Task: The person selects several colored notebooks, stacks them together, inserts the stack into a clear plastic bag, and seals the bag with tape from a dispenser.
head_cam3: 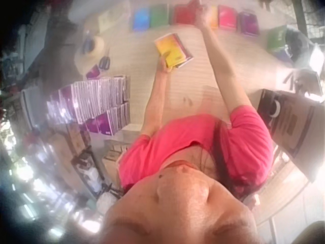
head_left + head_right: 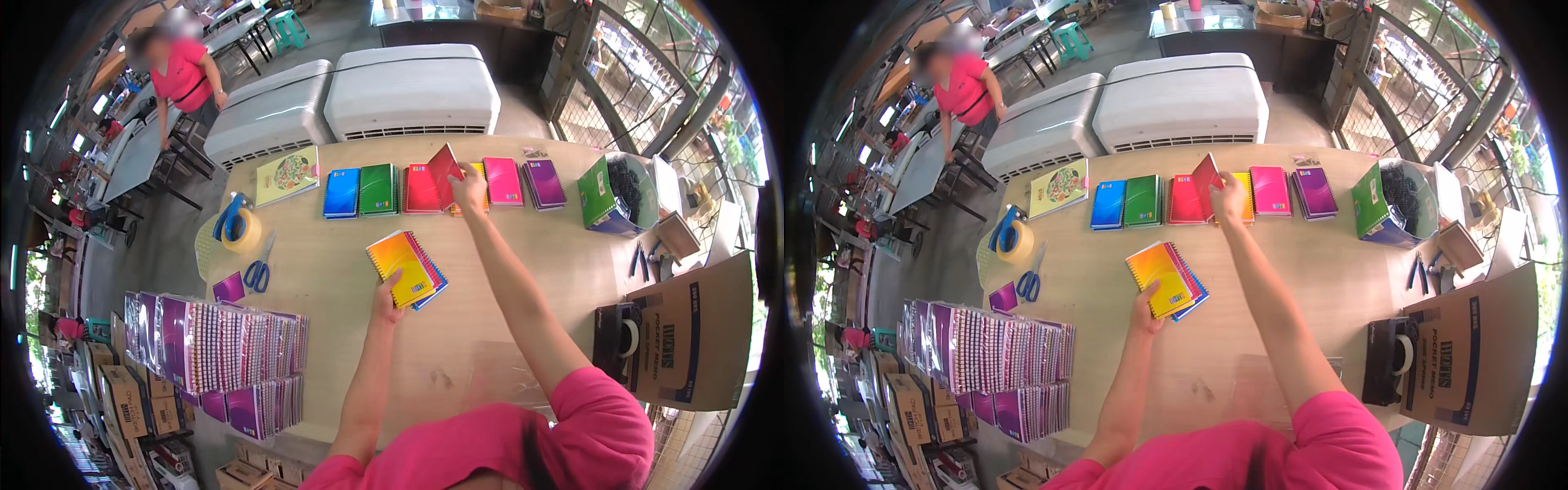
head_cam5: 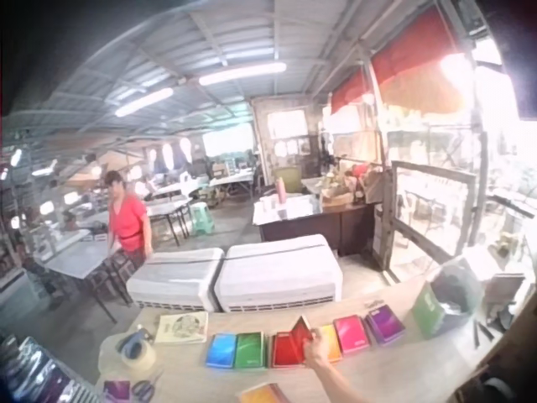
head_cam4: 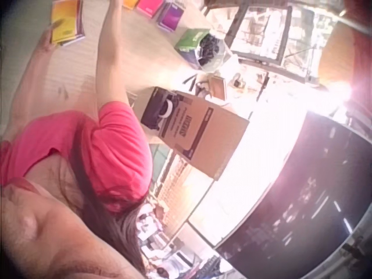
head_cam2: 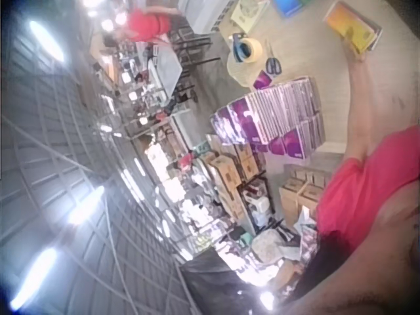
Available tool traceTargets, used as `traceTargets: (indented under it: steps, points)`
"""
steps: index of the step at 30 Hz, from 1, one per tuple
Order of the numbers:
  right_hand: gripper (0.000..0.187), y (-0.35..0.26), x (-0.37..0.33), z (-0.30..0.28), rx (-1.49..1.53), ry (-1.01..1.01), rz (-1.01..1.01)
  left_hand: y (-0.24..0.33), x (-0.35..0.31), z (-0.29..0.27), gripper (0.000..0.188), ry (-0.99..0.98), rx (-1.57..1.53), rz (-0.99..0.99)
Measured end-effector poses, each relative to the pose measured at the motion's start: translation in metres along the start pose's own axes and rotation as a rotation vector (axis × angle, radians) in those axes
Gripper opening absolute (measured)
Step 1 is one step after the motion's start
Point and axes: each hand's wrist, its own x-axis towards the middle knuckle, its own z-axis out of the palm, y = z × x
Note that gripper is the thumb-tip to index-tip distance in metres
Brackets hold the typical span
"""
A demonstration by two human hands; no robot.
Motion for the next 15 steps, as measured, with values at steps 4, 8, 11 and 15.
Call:
traceTargets:
  steps: [4,8,11,15]
  points:
    - [0.037,-0.025,-0.035,-0.086,0.024,-0.725,-0.106,-0.002,0.002,0.011,0.05,-0.079,0.046,-0.063]
    - [0.043,-0.069,-0.068,-0.109,-0.412,-1.249,-0.586,-0.017,0.01,0.016,0.062,-0.235,0.054,-0.331]
    - [0.053,-0.056,-0.088,-0.096,-0.477,-1.059,-0.815,-0.039,0.005,0.034,0.071,-0.314,-0.091,-0.442]
    - [0.044,-0.042,-0.096,-0.102,-0.302,-0.568,-0.981,-0.043,-0.01,0.044,0.064,-0.248,0.102,-0.396]
